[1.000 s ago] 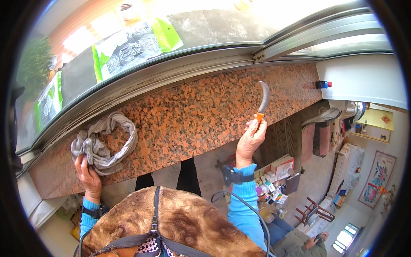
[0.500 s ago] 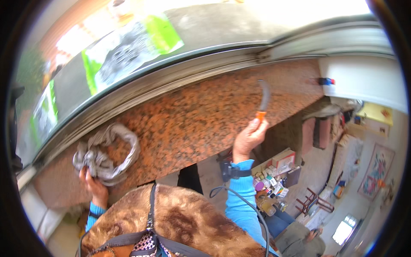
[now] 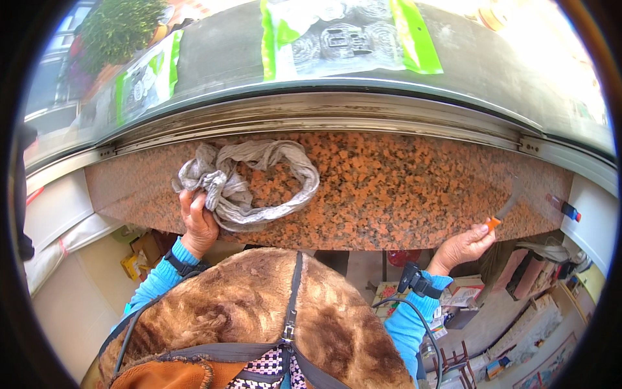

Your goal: The person uses a small knife to scrape debris from the window frame track and wipes the area with a cloth. They repeatedly scrape and wipe along the track, moving from one section to another.

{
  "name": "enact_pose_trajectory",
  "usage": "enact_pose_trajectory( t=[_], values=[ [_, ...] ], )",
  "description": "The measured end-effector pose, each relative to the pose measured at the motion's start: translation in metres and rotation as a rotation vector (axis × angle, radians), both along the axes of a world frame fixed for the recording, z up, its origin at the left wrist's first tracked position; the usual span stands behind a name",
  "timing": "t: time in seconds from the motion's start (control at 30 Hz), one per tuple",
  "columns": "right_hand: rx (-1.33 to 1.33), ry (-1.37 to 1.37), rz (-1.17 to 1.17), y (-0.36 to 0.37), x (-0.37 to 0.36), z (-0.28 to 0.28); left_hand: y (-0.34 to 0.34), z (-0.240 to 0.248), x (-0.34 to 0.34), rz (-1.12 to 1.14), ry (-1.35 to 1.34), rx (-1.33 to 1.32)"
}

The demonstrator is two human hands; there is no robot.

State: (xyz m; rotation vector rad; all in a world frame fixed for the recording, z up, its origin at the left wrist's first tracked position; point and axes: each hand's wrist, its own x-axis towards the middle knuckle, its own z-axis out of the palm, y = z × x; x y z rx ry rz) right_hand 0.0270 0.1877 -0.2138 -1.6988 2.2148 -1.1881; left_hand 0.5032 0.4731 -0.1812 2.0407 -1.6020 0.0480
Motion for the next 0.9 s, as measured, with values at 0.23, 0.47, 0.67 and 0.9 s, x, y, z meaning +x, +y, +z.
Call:
enact_pose_trajectory(
  t=[0.23, 0.47, 0.67, 0.9],
  values=[
    [-0.046, -0.002, 0.032, -0.001, -0.003, -0.003, -0.002, -0.001, 0.0, 0.002, 0.024, -0.009],
    [-0.061, 0.113, 0.021, -0.006, -0.016, -0.011, -0.004, 0.001, 0.001, 0.012, 0.029, -0.015],
    [0.002, 0.135, 0.041, -0.009, -0.017, -0.009, 0.003, -0.004, 0.001, 0.006, 0.026, 0.0],
    [-0.035, 0.141, 0.03, -0.003, -0.002, -0.004, 0.001, -0.015, 0.003, -0.005, 0.03, -0.085]
  ],
)
